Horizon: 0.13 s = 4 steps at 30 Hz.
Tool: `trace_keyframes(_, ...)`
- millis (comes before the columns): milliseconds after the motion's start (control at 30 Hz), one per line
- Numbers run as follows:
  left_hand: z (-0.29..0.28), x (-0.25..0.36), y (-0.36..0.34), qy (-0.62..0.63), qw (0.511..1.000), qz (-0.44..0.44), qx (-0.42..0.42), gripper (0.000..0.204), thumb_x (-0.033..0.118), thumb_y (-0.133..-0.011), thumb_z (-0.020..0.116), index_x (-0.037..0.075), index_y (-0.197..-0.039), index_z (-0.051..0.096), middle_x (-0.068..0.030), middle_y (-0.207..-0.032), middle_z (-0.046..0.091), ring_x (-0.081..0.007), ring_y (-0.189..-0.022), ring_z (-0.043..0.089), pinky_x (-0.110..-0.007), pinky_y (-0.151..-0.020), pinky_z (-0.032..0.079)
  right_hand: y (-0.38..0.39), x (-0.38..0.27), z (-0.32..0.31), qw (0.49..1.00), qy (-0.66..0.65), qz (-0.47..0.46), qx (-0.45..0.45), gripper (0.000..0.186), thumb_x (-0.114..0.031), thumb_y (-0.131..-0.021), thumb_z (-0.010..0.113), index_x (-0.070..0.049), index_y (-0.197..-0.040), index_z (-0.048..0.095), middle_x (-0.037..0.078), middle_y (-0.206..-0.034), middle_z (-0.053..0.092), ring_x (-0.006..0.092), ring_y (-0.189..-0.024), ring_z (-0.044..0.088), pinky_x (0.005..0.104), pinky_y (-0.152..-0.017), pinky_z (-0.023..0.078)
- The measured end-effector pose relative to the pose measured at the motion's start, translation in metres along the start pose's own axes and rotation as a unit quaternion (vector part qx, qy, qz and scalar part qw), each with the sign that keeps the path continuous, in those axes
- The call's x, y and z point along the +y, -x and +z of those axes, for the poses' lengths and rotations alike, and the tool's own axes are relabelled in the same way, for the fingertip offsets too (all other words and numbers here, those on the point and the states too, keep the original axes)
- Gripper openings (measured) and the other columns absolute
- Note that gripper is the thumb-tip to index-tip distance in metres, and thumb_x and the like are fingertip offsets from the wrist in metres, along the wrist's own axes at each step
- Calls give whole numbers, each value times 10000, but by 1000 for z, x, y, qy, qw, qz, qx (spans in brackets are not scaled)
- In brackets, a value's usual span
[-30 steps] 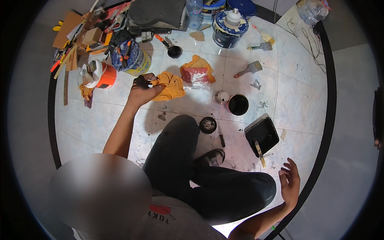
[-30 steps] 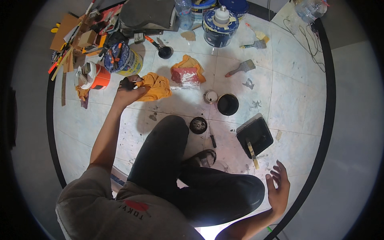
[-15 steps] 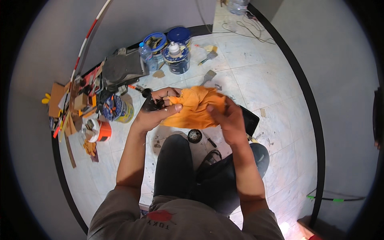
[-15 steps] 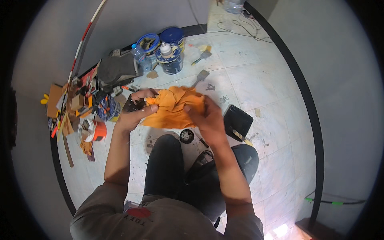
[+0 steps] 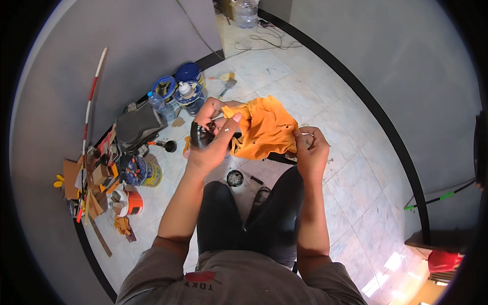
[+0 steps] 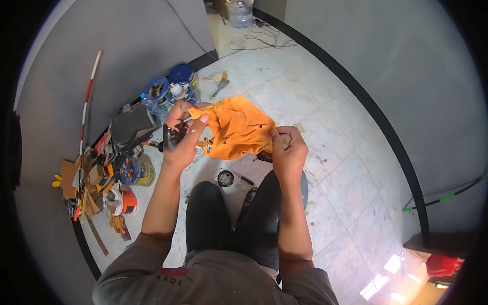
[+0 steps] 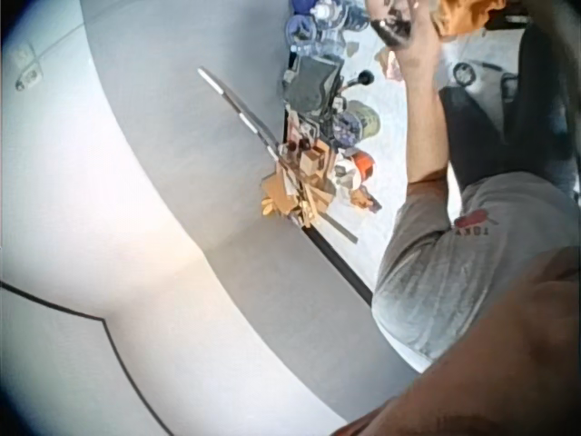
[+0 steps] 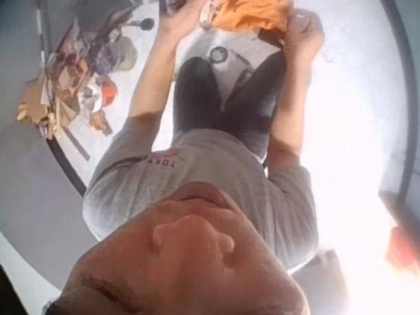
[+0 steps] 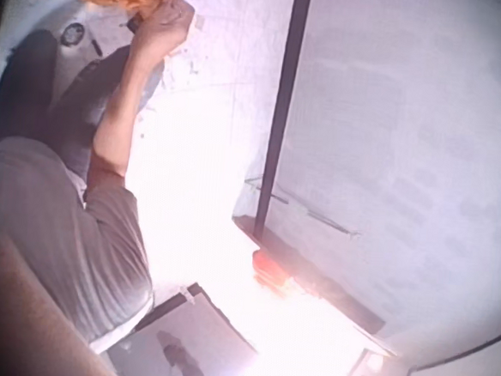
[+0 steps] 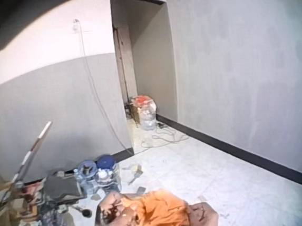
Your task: The person uses a screwdriver to pry open a small can of dark paint, pours the paint into a plastic tray, adds a clear liquid from a bottle, and stirs the mixture with a paintbrush.
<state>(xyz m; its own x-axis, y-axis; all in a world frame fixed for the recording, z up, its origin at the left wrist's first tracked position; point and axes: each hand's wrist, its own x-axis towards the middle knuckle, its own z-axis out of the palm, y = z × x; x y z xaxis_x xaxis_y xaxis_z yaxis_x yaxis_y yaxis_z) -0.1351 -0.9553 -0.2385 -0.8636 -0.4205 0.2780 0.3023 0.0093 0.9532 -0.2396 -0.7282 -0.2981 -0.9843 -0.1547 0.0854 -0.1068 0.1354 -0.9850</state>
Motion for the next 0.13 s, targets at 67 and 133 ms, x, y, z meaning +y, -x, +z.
trace_keyframes(67, -20, 12, 8, -43, 998, 36, 2, 174, -14, -1077, 674, 39, -1167, 535, -139, -1345, 696, -129, -1088, 730, -271, -937, 573, 2, -3, 2, 999, -2, -4, -54, 173, -132, -1065, 750, 31, -1111, 720, 42, -740, 727, 83, -624, 664, 270, -573, 571)
trace_keyframes(133, -47, 28, 19, -68, 991, 115, 5, 222, -8, -1077, 667, 51, -1239, 526, -185, -1380, 721, -185, -1257, 673, -309, -1067, 526, -1, -6, 3, 989, -1, -11, -149, 191, -152, -1057, 765, 14, -1151, 768, 48, -711, 720, 66, -623, 643, 247, -605, 563)
